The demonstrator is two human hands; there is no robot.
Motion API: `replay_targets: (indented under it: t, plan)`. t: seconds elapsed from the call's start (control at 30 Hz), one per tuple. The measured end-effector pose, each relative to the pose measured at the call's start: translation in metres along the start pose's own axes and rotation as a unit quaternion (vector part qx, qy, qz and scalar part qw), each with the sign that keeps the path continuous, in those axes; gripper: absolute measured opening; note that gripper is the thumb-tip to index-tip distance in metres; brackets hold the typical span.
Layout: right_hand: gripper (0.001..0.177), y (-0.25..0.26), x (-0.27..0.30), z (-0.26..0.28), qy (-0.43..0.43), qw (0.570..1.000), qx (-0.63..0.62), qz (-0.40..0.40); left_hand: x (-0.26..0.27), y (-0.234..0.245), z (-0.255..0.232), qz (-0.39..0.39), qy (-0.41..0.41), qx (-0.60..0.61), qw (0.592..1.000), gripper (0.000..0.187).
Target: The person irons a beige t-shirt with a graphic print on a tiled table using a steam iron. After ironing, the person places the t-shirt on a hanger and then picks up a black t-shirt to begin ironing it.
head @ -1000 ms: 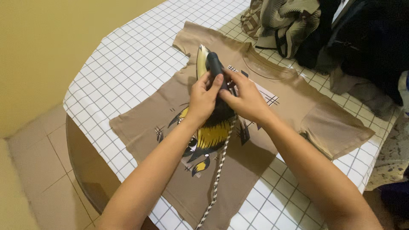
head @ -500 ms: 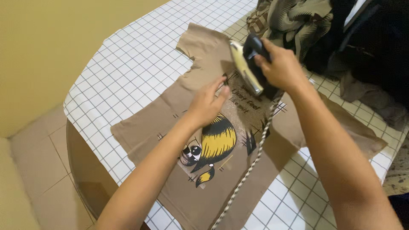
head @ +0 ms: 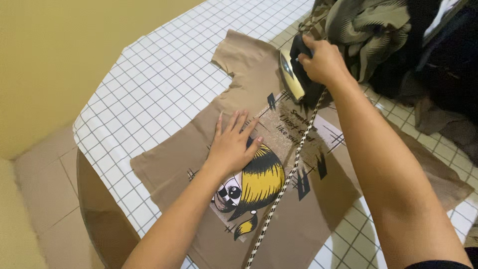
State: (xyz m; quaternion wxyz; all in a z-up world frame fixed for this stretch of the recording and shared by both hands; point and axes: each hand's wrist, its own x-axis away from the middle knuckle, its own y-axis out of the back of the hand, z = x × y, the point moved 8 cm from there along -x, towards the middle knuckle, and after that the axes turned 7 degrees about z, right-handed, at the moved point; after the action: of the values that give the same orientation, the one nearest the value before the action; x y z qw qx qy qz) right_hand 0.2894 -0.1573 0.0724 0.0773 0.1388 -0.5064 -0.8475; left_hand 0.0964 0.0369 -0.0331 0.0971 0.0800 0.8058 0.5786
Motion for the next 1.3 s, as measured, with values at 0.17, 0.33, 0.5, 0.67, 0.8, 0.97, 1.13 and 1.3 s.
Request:
replay_targets:
  t: [0.17, 0.33, 0.5, 0.67, 0.8, 0.97, 1.13, 1.3]
  plan:
    - [0.06, -0.007, -0.008, 0.004, -0.014, 1.0, 0.014, 0.005, -0.002, 0.001, -0.001, 0.011, 0.001, -0.008, 1.0, 0.063]
    - [0.059, -0.013, -0.007, 0.006, 0.0, 0.998, 0.05, 0.024, 0.001, 0.01, 0.006, -0.001, -0.013, -0.005, 1.0, 0.063]
    - [0.06, -0.014, -0.007, 0.009, 0.002, 1.0, 0.024, -0.001, 0.0, 0.014, 0.02, -0.016, 0.015, -0.014, 1.0, 0.066]
    - [0.059, -0.015, -0.008, 0.018, 0.019, 0.999, 0.04, 0.032, -0.007, 0.012, 0.035, -0.022, 0.028, -0.014, 0.999, 0.068]
    - [0.059, -0.016, -0.01, 0.015, -0.026, 0.999, 0.032, -0.002, -0.007, 0.013, 0.047, -0.03, 0.046, -0.019, 0.998, 0.069]
    - [0.059, -0.015, -0.005, 0.015, -0.007, 1.0, 0.015, 0.013, -0.007, 0.014, 0.047, -0.009, 0.058, -0.017, 0.998, 0.07]
    - [0.06, -0.017, -0.005, 0.014, -0.003, 0.999, 0.019, 0.032, -0.005, 0.015, 0.044, -0.001, 0.062, -0.022, 0.998, 0.068]
    - [0.06, -0.015, -0.001, 0.022, -0.004, 0.999, 0.025, 0.033, -0.006, 0.013, 0.045, 0.0, 0.067, -0.019, 0.998, 0.07]
